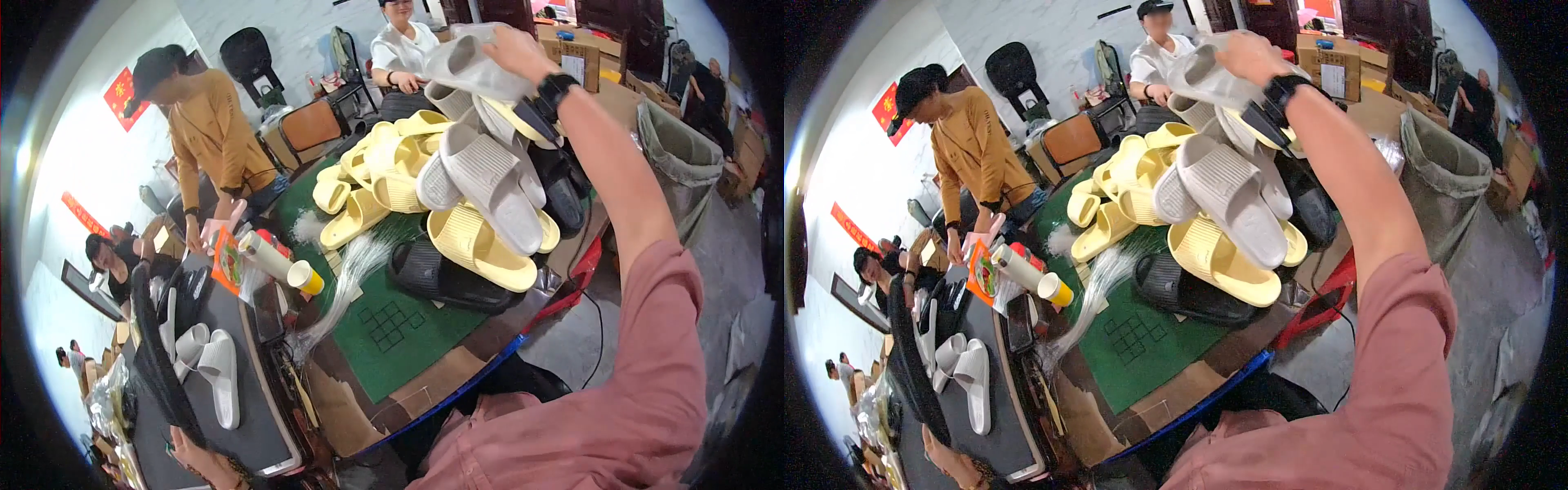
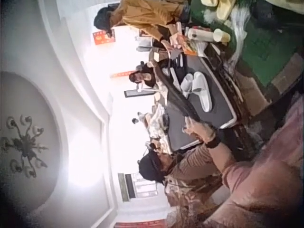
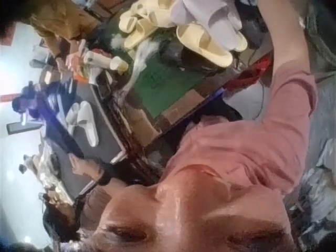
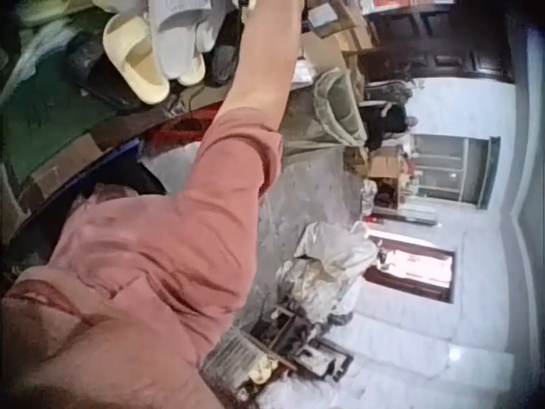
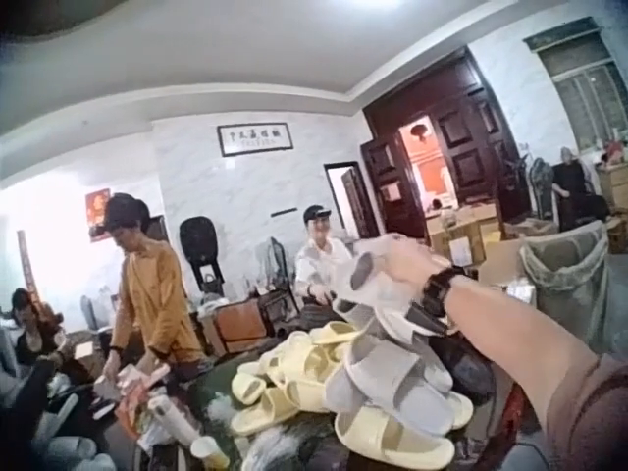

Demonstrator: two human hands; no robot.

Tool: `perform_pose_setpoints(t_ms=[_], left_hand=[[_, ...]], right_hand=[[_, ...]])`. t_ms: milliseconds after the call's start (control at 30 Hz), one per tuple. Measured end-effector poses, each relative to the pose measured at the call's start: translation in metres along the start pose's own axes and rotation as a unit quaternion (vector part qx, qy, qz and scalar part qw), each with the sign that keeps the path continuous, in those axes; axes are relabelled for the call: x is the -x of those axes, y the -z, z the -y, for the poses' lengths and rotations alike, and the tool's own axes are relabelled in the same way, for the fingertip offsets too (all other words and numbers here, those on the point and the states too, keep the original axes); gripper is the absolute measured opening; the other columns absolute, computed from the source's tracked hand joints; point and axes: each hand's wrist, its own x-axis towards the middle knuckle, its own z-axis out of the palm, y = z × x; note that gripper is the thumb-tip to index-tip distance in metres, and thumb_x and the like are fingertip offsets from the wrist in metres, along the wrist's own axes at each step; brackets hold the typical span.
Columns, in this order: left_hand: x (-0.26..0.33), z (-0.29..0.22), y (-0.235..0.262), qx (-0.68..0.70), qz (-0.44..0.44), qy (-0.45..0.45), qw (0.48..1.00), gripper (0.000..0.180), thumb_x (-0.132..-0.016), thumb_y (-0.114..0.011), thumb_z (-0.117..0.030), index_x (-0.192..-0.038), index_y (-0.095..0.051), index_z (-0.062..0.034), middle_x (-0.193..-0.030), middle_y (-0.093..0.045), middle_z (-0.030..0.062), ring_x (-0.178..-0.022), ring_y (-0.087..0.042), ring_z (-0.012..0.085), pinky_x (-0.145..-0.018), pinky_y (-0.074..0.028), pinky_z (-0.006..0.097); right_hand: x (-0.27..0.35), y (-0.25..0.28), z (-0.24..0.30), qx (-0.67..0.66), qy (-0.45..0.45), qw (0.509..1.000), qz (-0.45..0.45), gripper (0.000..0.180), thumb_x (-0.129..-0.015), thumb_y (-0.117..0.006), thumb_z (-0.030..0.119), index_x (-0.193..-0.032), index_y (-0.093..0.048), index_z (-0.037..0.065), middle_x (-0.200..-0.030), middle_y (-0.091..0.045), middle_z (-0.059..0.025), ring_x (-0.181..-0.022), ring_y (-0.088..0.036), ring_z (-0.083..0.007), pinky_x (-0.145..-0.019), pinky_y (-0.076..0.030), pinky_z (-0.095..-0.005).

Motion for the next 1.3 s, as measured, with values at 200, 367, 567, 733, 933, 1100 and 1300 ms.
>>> perform_pose_setpoints(t_ms=[200, 367, 567, 733, 933, 1100, 1300], left_hand=[[0.092, -0.062, -0.027, 0.072, 0.179, -0.296, 0.936, 0.038, -0.09, -0.046, -0.005, -0.124, -0.053, 0.009, -0.116, -0.059, 0.0156, -0.109, -0.056, 0.0265, -0.1, -0.041, 0.033], [0.14, -0.122, -0.063, 0.204, 0.37, -0.123, 0.898, 0.031, -0.069, -0.053, 0.001, -0.096, -0.062, 0.0116, -0.117, -0.059, 0.0162, -0.112, -0.056, 0.0282, -0.1, -0.04, 0.033], [0.178, -0.121, -0.104, 0.097, 0.428, -0.39, 0.81, 0.03, -0.061, -0.066, -0.002, -0.091, -0.069, -0.0014, -0.116, -0.06, 0.0149, -0.11, -0.055, 0.033, -0.097, -0.04, 0.041], [0.175, -0.099, -0.157, -0.028, 0.347, -0.578, 0.738, 0.032, -0.066, -0.069, -0.005, -0.098, -0.07, -0.0065, -0.122, -0.057, 0.0122, -0.117, -0.051, 0.0313, -0.098, -0.04, 0.044], [0.2, -0.075, -0.14, -0.023, 0.369, -0.349, 0.861, 0.05, -0.079, -0.073, -0.015, -0.125, -0.057, -0.0031, -0.127, -0.054, 0.0169, -0.115, -0.05, 0.0365, -0.097, -0.042, 0.043], [0.257, -0.087, -0.119, -0.014, 0.406, -0.307, 0.861, 0.083, -0.069, -0.083, -0.039, -0.134, -0.048, -0.0027, -0.131, -0.048, 0.0241, -0.116, -0.049, 0.0409, -0.099, -0.041, 0.047], [0.258, -0.078, -0.134, 0.025, 0.458, -0.279, 0.843, 0.08, -0.072, -0.08, -0.031, -0.137, -0.045, -0.001, -0.137, -0.046, 0.0266, -0.124, -0.046, 0.042, -0.103, -0.04, 0.046]], right_hand=[[0.036, -0.035, -0.028, -0.086, -0.052, 0.993, -0.069, 0.042, -0.09, -0.057, 0.045, -0.109, -0.068, 0.008, -0.108, -0.069, -0.0164, -0.107, -0.063, -0.0361, -0.09, -0.048, -0.0485], [0.071, -0.004, -0.004, -0.132, 0.103, 0.958, -0.235, 0.028, -0.093, -0.058, 0.031, -0.105, -0.069, 0.008, -0.102, -0.068, -0.0142, -0.096, -0.064, -0.0322, -0.087, -0.048, -0.0414], [0.219, 0.017, 0.074, -0.329, 0.28, 0.892, 0.131, 0.024, -0.09, -0.062, 0.015, -0.112, -0.061, 0.005, -0.113, -0.061, -0.0138, -0.106, -0.059, -0.031, -0.09, -0.046, -0.0375], [0.314, -0.034, 0.125, -0.288, 0.365, 0.823, 0.326, 0.051, -0.084, -0.069, 0.028, -0.124, -0.054, 0.001, -0.127, -0.053, -0.0214, -0.117, -0.051, -0.0382, -0.099, -0.041, -0.0448], [0.349, -0.072, 0.137, -0.231, 0.367, 0.848, 0.305, 0.058, -0.082, -0.071, 0.034, -0.128, -0.052, 0.002, -0.124, -0.055, -0.0165, -0.113, -0.052, -0.0352, -0.094, -0.043, -0.0447], [0.348, -0.079, 0.156, -0.202, 0.376, 0.847, 0.317, 0.065, -0.078, -0.073, 0.039, -0.128, -0.052, 0.002, -0.12, -0.058, -0.0168, -0.108, -0.054, -0.0354, -0.09, -0.046, -0.0444], [0.35, -0.074, 0.169, -0.199, 0.307, 0.825, 0.431, 0.057, -0.069, -0.076, 0.039, -0.109, -0.062, 0.001, -0.095, -0.066, -0.0241, -0.09, -0.064, -0.0415, -0.076, -0.052, -0.0496]])
